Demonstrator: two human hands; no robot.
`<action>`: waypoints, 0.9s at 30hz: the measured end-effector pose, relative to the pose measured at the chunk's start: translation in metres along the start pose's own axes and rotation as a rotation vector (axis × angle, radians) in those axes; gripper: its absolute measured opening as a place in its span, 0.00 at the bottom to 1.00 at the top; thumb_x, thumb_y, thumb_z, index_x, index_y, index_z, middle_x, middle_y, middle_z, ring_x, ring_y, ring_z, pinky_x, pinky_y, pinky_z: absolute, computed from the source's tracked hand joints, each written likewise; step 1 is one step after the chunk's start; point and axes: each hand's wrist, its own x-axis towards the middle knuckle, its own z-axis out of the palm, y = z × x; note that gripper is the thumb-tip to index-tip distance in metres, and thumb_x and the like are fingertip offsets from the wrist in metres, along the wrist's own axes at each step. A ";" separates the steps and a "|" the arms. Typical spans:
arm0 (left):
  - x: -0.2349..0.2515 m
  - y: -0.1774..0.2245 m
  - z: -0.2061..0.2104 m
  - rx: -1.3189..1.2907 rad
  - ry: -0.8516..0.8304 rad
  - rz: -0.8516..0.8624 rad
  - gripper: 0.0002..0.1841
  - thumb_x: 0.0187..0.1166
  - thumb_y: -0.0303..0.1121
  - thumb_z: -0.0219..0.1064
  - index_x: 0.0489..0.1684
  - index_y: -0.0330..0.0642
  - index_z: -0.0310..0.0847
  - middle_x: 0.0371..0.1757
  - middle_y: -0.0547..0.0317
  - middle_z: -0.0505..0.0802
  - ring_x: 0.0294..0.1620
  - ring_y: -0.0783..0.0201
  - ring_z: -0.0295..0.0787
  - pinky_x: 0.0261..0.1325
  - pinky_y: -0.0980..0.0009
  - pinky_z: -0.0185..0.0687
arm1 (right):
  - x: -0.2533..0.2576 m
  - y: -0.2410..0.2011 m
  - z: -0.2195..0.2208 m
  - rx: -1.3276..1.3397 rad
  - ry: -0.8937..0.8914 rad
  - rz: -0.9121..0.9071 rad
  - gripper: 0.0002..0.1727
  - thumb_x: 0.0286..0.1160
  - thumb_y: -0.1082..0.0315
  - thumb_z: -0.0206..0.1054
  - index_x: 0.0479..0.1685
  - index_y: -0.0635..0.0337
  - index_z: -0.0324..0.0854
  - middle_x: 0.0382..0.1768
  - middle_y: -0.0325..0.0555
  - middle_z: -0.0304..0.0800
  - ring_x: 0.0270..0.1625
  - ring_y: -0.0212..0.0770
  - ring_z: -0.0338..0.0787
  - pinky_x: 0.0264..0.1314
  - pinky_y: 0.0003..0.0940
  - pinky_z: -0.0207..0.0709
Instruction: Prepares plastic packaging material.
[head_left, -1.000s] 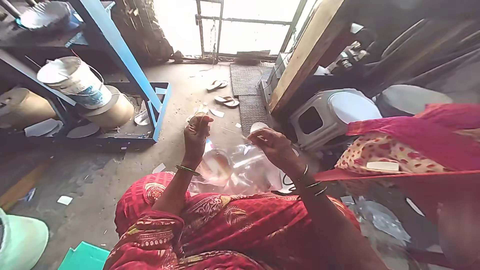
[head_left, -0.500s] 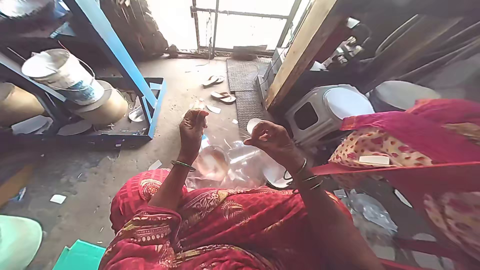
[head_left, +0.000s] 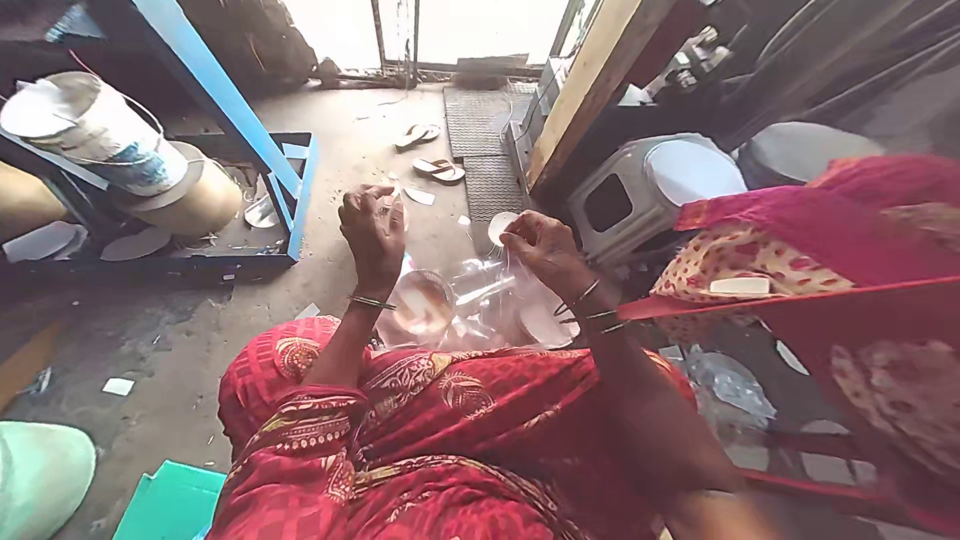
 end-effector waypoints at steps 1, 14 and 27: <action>-0.007 0.018 -0.005 -0.006 -0.041 0.069 0.17 0.84 0.40 0.64 0.60 0.36 0.85 0.58 0.37 0.88 0.58 0.42 0.84 0.63 0.47 0.78 | -0.004 -0.004 -0.002 0.011 0.046 -0.026 0.10 0.79 0.66 0.71 0.45 0.67 0.85 0.35 0.54 0.90 0.34 0.47 0.87 0.41 0.47 0.80; -0.037 0.060 0.003 -1.035 -0.708 -0.649 0.19 0.93 0.34 0.47 0.75 0.40 0.73 0.58 0.54 0.93 0.46 0.68 0.91 0.50 0.70 0.87 | -0.038 -0.037 0.069 -0.160 0.077 -0.642 0.08 0.74 0.80 0.66 0.44 0.66 0.90 0.46 0.56 0.92 0.51 0.52 0.93 0.57 0.42 0.87; -0.034 0.031 0.000 -0.790 -0.478 -0.497 0.08 0.82 0.28 0.68 0.52 0.35 0.85 0.37 0.58 0.96 0.33 0.71 0.94 0.44 0.73 0.93 | -0.027 -0.041 0.035 0.044 -0.055 -0.553 0.10 0.75 0.72 0.69 0.49 0.65 0.90 0.55 0.54 0.93 0.54 0.45 0.94 0.60 0.36 0.87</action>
